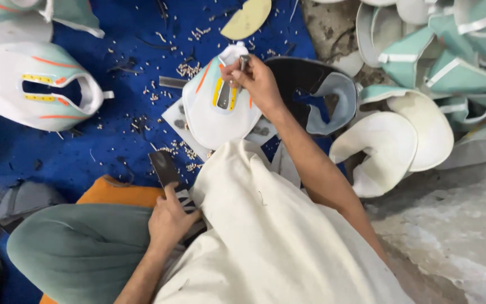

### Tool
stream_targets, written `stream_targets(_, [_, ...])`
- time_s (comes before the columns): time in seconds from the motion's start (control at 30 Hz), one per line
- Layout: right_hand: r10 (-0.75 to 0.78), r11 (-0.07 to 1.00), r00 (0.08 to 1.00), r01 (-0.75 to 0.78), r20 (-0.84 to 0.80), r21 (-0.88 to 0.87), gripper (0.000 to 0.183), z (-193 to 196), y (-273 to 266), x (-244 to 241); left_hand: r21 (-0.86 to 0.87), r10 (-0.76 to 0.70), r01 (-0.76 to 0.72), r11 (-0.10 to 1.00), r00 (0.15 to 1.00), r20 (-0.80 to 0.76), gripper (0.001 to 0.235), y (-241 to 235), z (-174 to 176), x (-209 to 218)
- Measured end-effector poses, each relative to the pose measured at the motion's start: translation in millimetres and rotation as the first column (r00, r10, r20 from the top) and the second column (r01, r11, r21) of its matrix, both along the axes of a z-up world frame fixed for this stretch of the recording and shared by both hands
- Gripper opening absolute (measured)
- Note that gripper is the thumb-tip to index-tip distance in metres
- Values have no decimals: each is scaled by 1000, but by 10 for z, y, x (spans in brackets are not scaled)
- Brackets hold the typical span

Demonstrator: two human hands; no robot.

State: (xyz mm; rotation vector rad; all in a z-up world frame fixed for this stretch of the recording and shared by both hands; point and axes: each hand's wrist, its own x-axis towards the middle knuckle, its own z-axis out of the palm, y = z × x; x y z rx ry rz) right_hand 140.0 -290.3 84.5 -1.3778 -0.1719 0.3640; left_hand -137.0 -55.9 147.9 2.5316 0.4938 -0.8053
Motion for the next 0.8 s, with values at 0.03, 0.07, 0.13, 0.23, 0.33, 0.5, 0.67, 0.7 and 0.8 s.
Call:
stream_targets(0.03, [3,1000,1000,-3,-14,-2,10,-71,-2,-52,-2,3,-3,1000,1000,-14,98,14,-75,-40])
stream_targets(0.07, [2,1000,999,-2,-32,9,10,-136,6,-110,-96,106,-105,990,994,6,95,38,-143,-87])
stream_targets(0.13, [14,1000,999,-13,-30,24,11,-180,47,-86,-189,223,-213,959,974,35,93,89,-418,-107])
stream_targets(0.23, [-41,998,997,44,-66,45,11,-169,75,-149,-610,587,-468,640,809,-5,91,187,-725,-181])
stream_targets(0.33, [-129,989,986,136,-108,65,12,-76,-12,-139,-731,813,-679,67,462,-354,85,391,-633,-152])
stream_targets(0.5, [-105,990,986,116,-131,83,12,182,-125,-72,-647,741,-681,-342,228,-631,43,1175,-940,-539])
stream_targets(0.67, [17,1000,998,-17,-61,-7,10,236,-17,203,-901,780,-433,16,569,-260,87,787,400,715])
stream_targets(0.7, [50,999,997,-51,-62,-11,9,223,28,210,-942,719,-283,178,692,-72,96,814,455,849])
stream_targets(0.8, [46,999,991,-45,-123,10,8,21,140,117,-965,569,-262,-22,791,-227,81,1233,-365,773])
